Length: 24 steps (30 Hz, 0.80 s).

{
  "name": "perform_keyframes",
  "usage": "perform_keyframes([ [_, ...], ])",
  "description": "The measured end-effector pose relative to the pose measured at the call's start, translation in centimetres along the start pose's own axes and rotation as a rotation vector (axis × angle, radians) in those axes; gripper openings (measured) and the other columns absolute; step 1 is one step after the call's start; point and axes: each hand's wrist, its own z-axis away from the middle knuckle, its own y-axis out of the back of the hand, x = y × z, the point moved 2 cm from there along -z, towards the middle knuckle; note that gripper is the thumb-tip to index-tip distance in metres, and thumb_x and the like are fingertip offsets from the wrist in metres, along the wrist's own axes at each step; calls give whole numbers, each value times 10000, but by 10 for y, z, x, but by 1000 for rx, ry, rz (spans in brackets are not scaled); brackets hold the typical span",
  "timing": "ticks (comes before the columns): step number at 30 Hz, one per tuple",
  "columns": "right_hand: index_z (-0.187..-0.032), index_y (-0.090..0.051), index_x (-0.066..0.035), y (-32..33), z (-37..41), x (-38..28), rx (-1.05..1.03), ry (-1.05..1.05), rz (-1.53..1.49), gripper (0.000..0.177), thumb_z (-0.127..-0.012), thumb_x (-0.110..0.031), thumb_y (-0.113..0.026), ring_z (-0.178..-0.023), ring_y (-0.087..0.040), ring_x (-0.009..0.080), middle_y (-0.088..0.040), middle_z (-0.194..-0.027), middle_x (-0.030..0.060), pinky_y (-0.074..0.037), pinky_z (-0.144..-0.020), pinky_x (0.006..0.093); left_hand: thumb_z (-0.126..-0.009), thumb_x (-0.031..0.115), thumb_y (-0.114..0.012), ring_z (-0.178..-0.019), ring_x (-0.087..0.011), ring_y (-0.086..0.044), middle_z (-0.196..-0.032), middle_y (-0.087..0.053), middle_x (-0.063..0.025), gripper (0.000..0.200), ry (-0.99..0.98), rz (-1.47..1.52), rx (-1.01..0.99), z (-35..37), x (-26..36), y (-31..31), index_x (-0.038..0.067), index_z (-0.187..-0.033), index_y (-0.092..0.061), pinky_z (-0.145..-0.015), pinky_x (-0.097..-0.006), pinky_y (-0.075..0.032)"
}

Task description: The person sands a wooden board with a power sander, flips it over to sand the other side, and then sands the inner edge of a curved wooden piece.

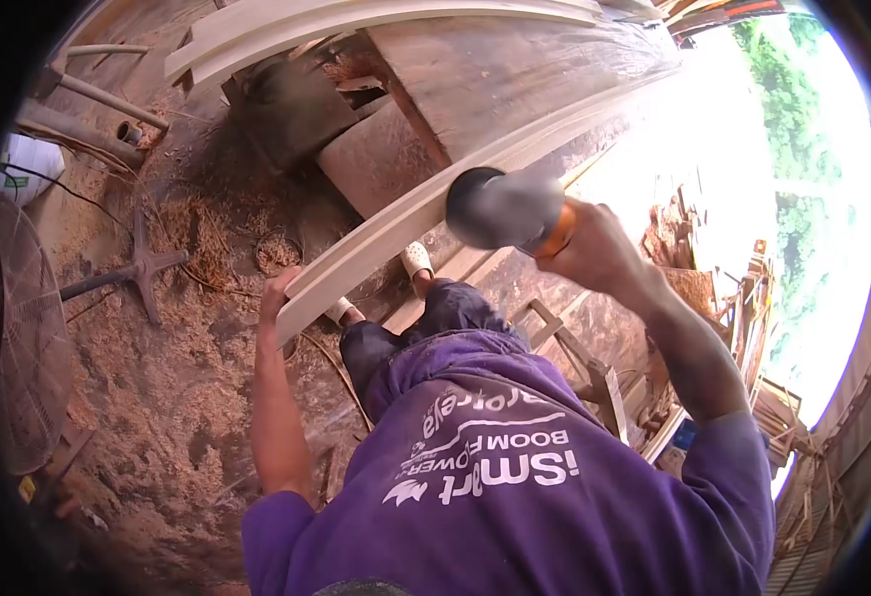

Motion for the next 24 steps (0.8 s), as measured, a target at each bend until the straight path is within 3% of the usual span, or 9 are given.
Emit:
perform_keyframes([
  [6,-841,-711,-10,32,-45,91,169,-146,-94,216,-686,-152,-758,-576,-582,126,-631,-637,35,-468,-551,314,-941,343,-568,-660,-119,-638,-797,-682,-33,318,161,-26,-23,-17,-18,22,56,-941,-704,-592,-263,-505],
  [8,-856,-733,-15,37,-62,120,146,-364,-233,210,-695,-146,-762,-632,-622,122,-652,-652,37,-486,-558,294,-943,343,-571,-654,-120,-633,-789,-676,-33,313,69,-85,-28,-17,-17,22,60,-933,-704,-586,-262,-501],
  [11,-832,-722,-12,15,-64,117,133,-292,-363,202,-692,-152,-763,-618,-611,102,-648,-658,42,-469,-525,279,-943,337,-571,-656,-109,-621,-789,-670,-26,292,100,-43,3,-15,-13,17,76,-939,-703,-580,-260,-492],
  [12,-841,-710,-12,6,-57,91,82,-103,-201,208,-693,-149,-759,-623,-612,111,-656,-688,48,-484,-549,297,-910,355,-601,-698,-119,-613,-807,-664,-21,305,88,-60,15,-14,-10,15,69,-899,-706,-623,-279,-474],
  [16,-865,-681,-4,-33,-28,11,65,56,-320,230,-697,-140,-759,-594,-567,117,-638,-710,5,-474,-571,304,-881,343,-629,-735,-129,-606,-844,-665,-18,294,91,-89,28,-15,-10,17,62,-882,-714,-670,-300,-452],
  [20,-961,-661,1,-53,8,-80,-119,131,-375,330,-701,-172,-770,-716,-665,158,-687,-757,122,-540,-670,360,-898,317,-634,-752,-123,-626,-894,-686,-27,282,-12,98,-18,-24,-29,24,61,-991,-708,-674,-284,-487],
  [22,-1031,-641,-1,-62,25,-111,-237,128,-168,380,-718,-184,-757,-779,-716,275,-707,-833,175,-565,-730,414,-922,295,-620,-812,-123,-660,-970,-706,-38,304,-97,-59,-96,-14,-20,18,60,-1104,-683,-702,-276,-531],
  [23,-1107,-642,-101,-83,25,-108,-216,210,-128,442,-716,-259,-773,-847,-707,364,-718,-864,174,-560,-761,453,-933,288,-604,-860,-133,-676,-1016,-713,-50,332,-223,-235,-134,-10,-12,16,48,-1150,-677,-732,-285,-544],
  [24,-1152,-617,-126,-84,28,-111,-262,212,-196,472,-730,-276,-766,-835,-706,371,-716,-885,175,-571,-755,445,-954,266,-556,-909,-160,-692,-1059,-715,-70,355,-29,102,-72,-40,-36,33,21,-1186,-667,-765,-308,-559],
])
